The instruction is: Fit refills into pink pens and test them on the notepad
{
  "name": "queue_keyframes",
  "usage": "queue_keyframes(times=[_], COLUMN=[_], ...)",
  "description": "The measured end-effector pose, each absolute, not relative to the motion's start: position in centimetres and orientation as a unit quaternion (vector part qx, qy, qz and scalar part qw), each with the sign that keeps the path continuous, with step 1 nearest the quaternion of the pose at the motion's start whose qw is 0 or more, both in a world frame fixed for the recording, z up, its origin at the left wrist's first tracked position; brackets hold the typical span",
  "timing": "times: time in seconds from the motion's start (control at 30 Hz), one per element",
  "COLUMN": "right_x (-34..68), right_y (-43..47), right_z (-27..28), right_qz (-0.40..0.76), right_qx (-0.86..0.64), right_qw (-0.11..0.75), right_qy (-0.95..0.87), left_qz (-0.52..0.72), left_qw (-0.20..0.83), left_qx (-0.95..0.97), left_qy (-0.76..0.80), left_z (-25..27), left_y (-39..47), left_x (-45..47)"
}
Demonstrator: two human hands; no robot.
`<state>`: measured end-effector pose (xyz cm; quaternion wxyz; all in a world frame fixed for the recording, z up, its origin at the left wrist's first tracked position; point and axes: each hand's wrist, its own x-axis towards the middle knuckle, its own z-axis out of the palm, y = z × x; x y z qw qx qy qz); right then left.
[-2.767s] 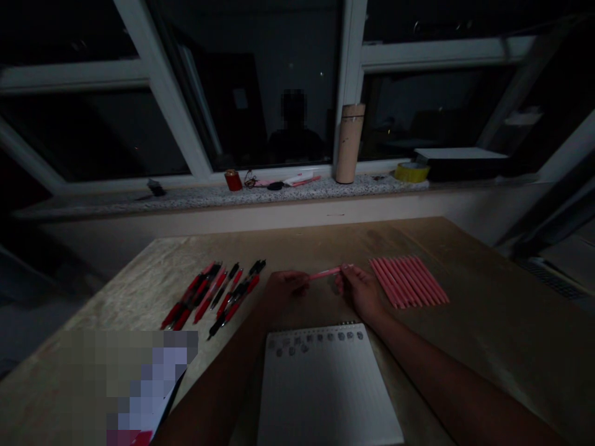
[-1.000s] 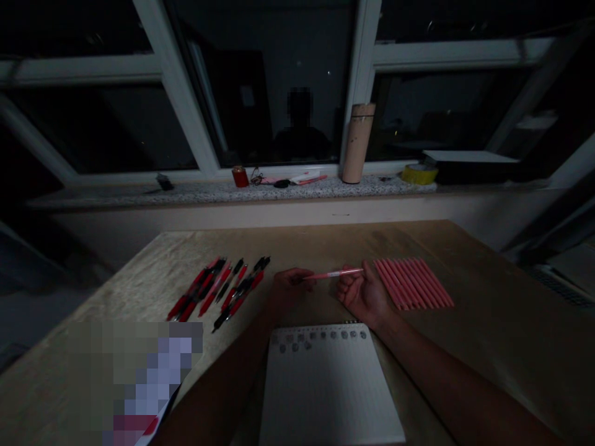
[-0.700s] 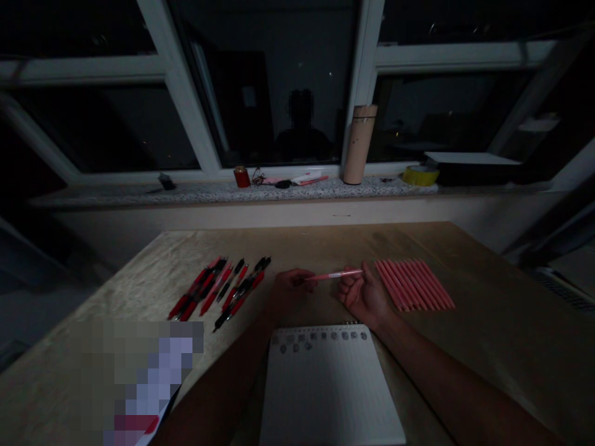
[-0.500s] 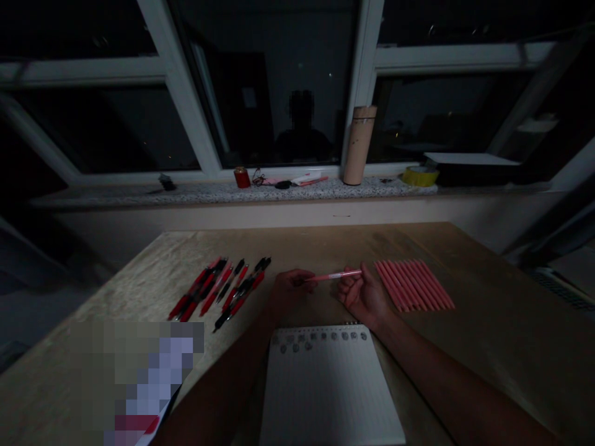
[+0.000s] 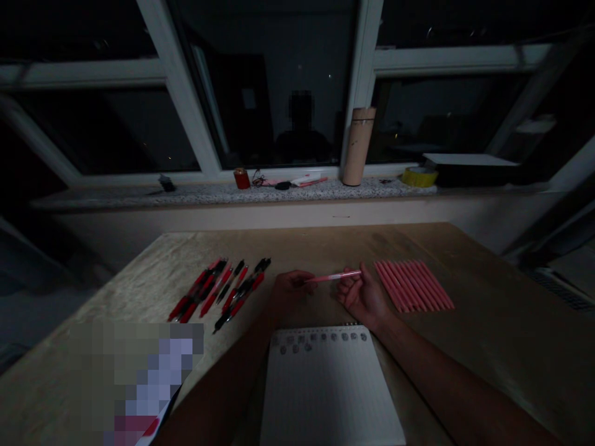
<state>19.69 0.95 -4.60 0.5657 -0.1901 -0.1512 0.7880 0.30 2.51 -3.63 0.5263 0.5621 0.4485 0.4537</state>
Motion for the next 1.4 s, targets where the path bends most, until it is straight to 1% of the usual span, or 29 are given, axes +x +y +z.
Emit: queue_keyframes(times=[0.4, 0.53, 0.6, 0.67, 0.73, 0.8, 0.9, 0.93, 1.0, 1.1, 1.17, 1.27, 1.4], right_x=[19.8, 19.2, 18.7, 18.5, 18.6, 18.8, 19.0, 19.0, 19.0, 19.1, 19.1, 18.6, 17.3], right_y=[0.8, 0.6, 0.5, 0.4, 0.3, 0.1, -0.4, -0.6, -1.0, -1.9, -2.6, -3.8, -5.3], right_z=[-4.4, -4.1, -4.3, -4.5, -4.6, -4.2, -2.9, -2.3, -1.3, -0.5, -0.5, -1.2, -2.6], right_qz=[0.774, 0.762, 0.741, 0.689, 0.62, 0.583, 0.601, 0.612, 0.643, 0.672, 0.653, 0.614, 0.616], right_qx=[-0.199, -0.227, -0.262, -0.31, -0.354, -0.369, -0.332, -0.324, -0.316, -0.309, -0.327, -0.368, -0.395], right_qw=[0.576, 0.565, 0.546, 0.54, 0.549, 0.565, 0.589, 0.585, 0.554, 0.482, 0.452, 0.437, 0.397], right_qy=[-0.17, -0.221, -0.29, -0.372, -0.435, -0.453, -0.427, -0.423, -0.424, -0.47, -0.512, -0.545, -0.553], left_qz=[0.455, 0.445, 0.436, 0.424, 0.411, 0.393, 0.357, 0.348, 0.341, 0.337, 0.331, 0.323, 0.323], left_qw=[0.513, 0.511, 0.512, 0.51, 0.507, 0.502, 0.483, 0.477, 0.472, 0.485, 0.485, 0.465, 0.43], left_qx=[0.568, 0.578, 0.588, 0.602, 0.617, 0.634, 0.67, 0.68, 0.693, 0.696, 0.699, 0.712, 0.732], left_qy=[0.456, 0.454, 0.449, 0.444, 0.44, 0.438, 0.437, 0.435, 0.425, 0.408, 0.409, 0.415, 0.419], left_z=[-3.9, -3.6, -3.6, -3.8, -4.1, -4.2, -4.2, -4.2, -4.3, -4.7, -4.8, -4.5, -4.0], left_y=[2.6, 2.3, 2.3, 2.4, 2.5, 2.5, 2.3, 2.3, 2.3, 2.3, 2.2, 1.9, 1.5], left_x=[0.2, 0.3, 0.3, 0.3, 0.3, 0.3, 0.4, 0.4, 0.4, 0.6, 0.7, 0.9, 1.0])
